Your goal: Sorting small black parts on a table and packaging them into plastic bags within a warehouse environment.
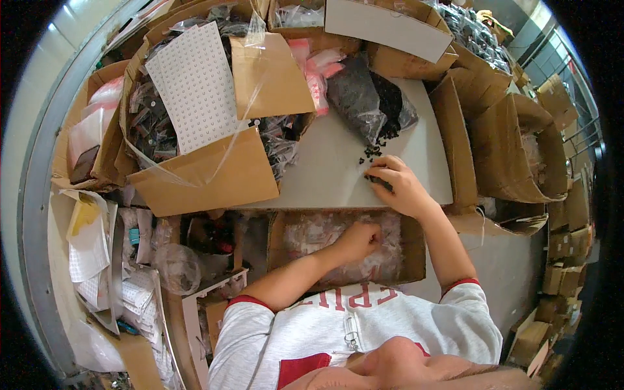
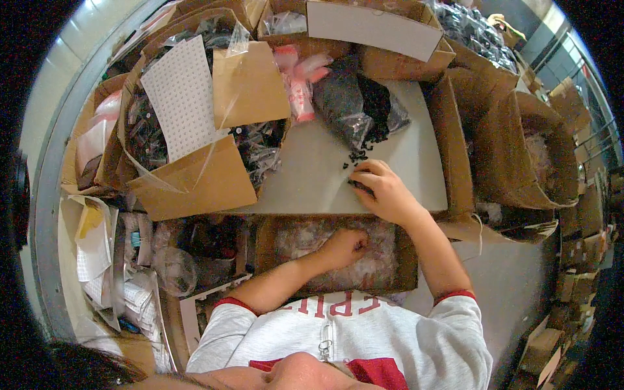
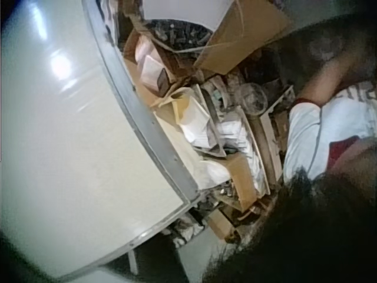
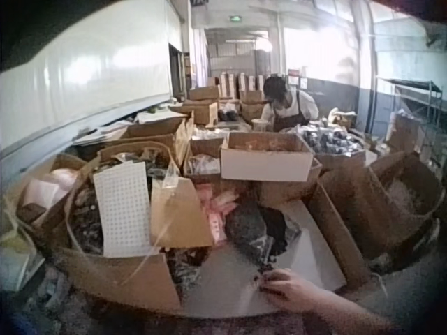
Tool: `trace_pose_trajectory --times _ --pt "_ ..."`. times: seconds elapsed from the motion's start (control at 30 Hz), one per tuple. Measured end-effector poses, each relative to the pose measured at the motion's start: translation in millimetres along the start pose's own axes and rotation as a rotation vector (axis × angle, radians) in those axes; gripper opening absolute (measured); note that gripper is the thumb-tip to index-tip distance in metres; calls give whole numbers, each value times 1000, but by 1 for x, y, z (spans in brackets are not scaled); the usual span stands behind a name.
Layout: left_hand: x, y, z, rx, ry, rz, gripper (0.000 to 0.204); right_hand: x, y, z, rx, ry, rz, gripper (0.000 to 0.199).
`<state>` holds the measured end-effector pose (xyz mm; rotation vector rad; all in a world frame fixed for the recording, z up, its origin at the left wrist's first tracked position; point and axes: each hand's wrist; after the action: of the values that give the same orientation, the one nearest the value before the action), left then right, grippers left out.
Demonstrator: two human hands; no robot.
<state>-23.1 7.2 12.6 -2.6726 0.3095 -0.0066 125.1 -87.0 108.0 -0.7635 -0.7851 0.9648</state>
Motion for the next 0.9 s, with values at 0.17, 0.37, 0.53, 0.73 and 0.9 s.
trace_pose_trajectory --times 0.17,0.37,0.53,0.73,0.9 --pt "1 9 -9 -207 -70 -225 19 -17 -8 4 129 83 -124 39" --pt "3 15 5 -173 -64 -90 15 -21 -9 6 196 161 -211 41" --pt "1 15 2 -242 -58 -55 13 -19 -1 1 80 179 -244 33" --pt "3 13 6 -46 70 -101 15 -15 0 4 43 205 -249 24" --pt "-1 -3 -18 -376 -4 -141 16 -17 3 3 59 223 -251 21"
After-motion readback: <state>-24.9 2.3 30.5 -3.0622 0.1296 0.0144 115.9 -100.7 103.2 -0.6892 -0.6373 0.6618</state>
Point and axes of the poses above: each hand's wrist, its own x-axis towards the middle knuckle, its own y-axis out of the palm, z = x × y, and after that the axes turned 3 degrees about z, right-handed
